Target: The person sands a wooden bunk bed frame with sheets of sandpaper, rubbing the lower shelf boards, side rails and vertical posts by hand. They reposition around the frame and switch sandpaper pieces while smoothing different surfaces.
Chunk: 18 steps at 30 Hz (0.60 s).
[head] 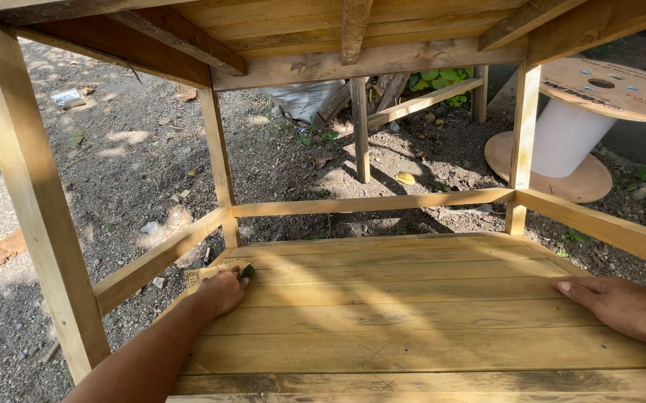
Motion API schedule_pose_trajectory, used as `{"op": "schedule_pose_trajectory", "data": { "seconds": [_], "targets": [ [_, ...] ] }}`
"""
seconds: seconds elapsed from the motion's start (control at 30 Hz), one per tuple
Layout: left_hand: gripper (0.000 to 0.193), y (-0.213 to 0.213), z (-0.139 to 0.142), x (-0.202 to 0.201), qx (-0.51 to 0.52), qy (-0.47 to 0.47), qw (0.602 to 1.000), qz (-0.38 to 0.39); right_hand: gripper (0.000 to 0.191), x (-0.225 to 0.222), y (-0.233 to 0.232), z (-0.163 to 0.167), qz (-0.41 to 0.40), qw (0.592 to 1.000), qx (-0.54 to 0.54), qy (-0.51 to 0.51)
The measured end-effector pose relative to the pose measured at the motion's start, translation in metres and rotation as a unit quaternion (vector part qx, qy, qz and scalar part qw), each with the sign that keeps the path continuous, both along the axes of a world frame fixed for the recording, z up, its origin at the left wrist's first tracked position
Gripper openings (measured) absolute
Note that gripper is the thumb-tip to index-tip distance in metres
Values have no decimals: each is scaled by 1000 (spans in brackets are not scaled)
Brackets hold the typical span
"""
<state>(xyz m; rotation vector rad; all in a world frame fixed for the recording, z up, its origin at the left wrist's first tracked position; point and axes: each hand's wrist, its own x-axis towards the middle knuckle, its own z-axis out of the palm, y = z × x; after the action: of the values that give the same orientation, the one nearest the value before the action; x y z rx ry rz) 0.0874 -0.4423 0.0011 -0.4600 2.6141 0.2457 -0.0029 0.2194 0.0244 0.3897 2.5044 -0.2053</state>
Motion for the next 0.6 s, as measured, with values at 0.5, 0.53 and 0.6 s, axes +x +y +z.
{"op": "schedule_pose_trajectory", "data": {
  "seconds": [0.5,0.53,0.6],
  "targets": [
    [62,-29,4,27,34,-1,999,-6,59,-3,3,-9,24,998,-50,3],
    [61,-28,3,17,39,1,999,1,59,-2,2,-8,32,999,-43,11],
    [59,-22,8,9,41,5,999,8,59,0,-1,-5,23,999,-29,15]
  ]
}}
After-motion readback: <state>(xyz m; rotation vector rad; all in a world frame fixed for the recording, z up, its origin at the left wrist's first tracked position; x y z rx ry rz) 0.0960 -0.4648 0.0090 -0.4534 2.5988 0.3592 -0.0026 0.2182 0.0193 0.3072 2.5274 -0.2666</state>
